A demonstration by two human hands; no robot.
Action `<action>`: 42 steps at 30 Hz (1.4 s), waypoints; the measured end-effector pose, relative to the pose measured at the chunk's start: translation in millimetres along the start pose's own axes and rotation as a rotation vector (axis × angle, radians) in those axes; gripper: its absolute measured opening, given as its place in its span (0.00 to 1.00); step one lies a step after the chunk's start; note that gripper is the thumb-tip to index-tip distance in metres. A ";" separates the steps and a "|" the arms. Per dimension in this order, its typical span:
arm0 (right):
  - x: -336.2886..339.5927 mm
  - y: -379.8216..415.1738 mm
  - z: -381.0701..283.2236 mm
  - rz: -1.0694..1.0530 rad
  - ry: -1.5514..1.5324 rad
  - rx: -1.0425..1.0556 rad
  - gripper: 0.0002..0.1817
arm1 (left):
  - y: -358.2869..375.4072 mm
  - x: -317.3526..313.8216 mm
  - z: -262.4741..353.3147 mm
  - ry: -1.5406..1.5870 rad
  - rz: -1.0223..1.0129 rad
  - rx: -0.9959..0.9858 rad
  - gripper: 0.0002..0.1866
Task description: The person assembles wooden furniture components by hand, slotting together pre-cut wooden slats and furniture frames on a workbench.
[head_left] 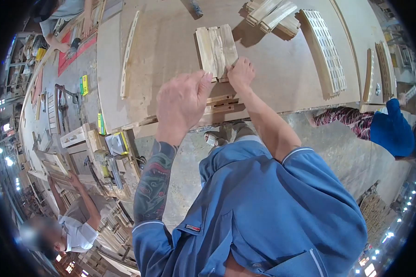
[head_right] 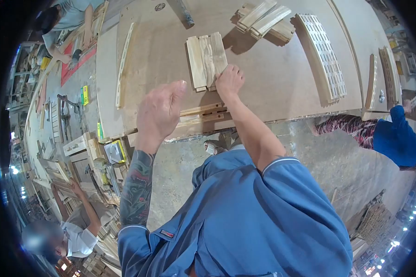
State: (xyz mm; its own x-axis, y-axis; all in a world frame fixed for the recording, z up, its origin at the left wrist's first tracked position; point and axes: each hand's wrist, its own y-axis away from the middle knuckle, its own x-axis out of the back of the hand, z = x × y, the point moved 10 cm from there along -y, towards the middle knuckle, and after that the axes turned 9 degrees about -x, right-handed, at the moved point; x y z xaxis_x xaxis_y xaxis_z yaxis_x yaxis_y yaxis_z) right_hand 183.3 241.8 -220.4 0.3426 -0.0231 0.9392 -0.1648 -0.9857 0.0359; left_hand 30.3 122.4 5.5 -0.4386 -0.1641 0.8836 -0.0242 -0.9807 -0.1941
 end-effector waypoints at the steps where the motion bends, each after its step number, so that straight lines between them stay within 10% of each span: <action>1: -1.7 1.6 4.3 -0.221 -0.086 -0.108 0.27 | 0.7 -2.5 -2.2 0.004 -0.051 0.034 0.22; 4: -26.2 -2.8 17.7 -0.717 -0.771 -0.216 0.28 | 2.3 -4.8 -5.0 0.008 -0.095 0.075 0.23; 9: 43.7 61.0 -2.4 -0.715 -1.182 0.235 0.14 | 4.0 -4.3 -5.2 0.038 -0.067 0.047 0.23; 16: 43.5 104.9 -20.2 -0.773 -0.459 0.477 0.16 | 6.2 -9.1 -8.5 0.016 -0.085 0.042 0.25; 30: 16.0 86.1 -28.4 -0.811 -0.160 0.773 0.26 | 3.3 -4.9 28.5 -0.020 0.037 -0.052 0.25; 32: 14.0 32.2 -48.1 -0.268 -0.183 0.819 0.31 | 8.4 -22.8 27.8 -0.005 -0.080 0.008 0.23; 35: -53.1 32.6 -109.4 -0.408 0.231 0.695 0.32 | 9.6 -13.4 32.2 -0.047 -0.011 -0.017 0.21; 38: -71.6 62.1 -140.1 -0.238 -0.060 0.845 0.29 | 10.7 -17.5 31.4 -0.057 -0.036 -0.033 0.20; 42: -47.6 69.5 -149.6 -0.525 -0.246 0.839 0.33 | 9.6 -16.2 32.4 -0.058 -0.015 -0.048 0.20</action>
State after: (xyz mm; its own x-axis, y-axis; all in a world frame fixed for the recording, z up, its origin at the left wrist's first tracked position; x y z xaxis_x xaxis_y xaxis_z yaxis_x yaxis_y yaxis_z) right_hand 17.1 199.4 -211.5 0.3809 0.5052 0.7744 0.7302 -0.6781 0.0832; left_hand 66.3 112.2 3.2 -0.3850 -0.1566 0.9095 -0.0742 -0.9771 -0.1996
